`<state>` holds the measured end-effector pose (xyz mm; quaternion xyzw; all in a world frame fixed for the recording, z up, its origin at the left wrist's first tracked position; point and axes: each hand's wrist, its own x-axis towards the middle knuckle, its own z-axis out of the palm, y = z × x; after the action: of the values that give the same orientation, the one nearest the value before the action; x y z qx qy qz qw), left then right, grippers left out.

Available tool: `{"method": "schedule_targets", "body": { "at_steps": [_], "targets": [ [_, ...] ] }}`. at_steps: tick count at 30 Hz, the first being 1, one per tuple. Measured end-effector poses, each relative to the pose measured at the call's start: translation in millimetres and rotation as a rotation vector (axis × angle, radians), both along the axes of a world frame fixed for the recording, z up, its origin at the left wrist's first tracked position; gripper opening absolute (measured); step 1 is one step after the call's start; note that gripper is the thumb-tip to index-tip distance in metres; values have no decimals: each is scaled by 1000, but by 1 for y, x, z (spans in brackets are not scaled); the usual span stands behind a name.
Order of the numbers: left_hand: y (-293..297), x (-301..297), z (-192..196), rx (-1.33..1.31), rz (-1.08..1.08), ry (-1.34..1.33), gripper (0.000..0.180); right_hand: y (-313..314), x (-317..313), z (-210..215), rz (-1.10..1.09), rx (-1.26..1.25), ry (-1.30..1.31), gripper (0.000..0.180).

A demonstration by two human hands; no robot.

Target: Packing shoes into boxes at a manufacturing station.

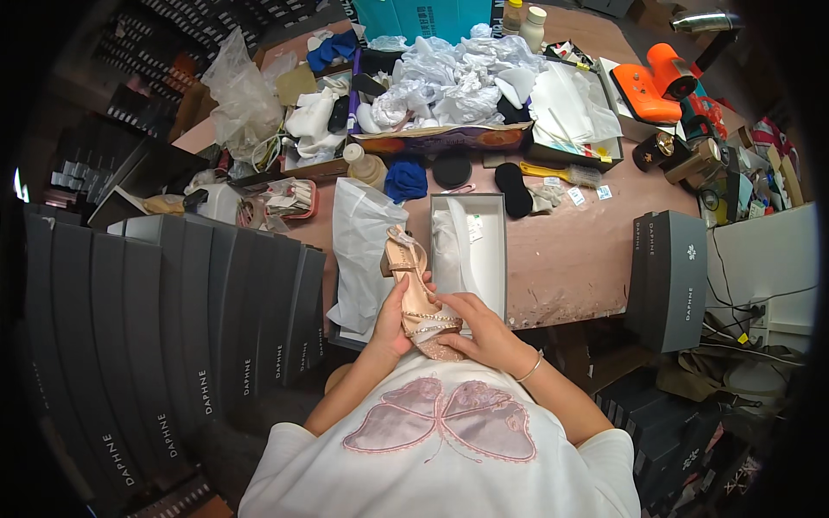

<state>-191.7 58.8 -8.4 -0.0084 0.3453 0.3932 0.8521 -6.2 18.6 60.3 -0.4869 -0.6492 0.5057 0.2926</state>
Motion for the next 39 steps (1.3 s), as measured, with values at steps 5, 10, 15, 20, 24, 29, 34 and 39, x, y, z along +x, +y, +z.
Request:
{"method": "schedule_targets", "body": {
  "at_steps": [5,10,15,20,24,29,34,39],
  "targets": [
    [0,5,14,-44,5,102,46,-9,8,-12,-50,98,-86,47],
    [-4,7,1,-22,-19,60,45,-11,1,-13,-43,273,-230,40],
    [-5,10,-1,-8,-77,33,46,-15,3,3,-32,245,-212,38],
    [-5,12,9,-31,-147,-8,45,-11,25,-1,58,-161,94,30],
    [-4,16,5,-62,-220,-22,45,-4,41,-22,158,-498,335,30],
    [-4,15,5,-37,-194,-29,44,-2,40,-17,195,-310,265,34],
    [-3,15,9,10,-162,2,45,-7,17,0,87,-94,131,37],
    [-9,15,7,30,-177,-33,47,-9,22,-10,114,-259,250,35]
  ]
}}
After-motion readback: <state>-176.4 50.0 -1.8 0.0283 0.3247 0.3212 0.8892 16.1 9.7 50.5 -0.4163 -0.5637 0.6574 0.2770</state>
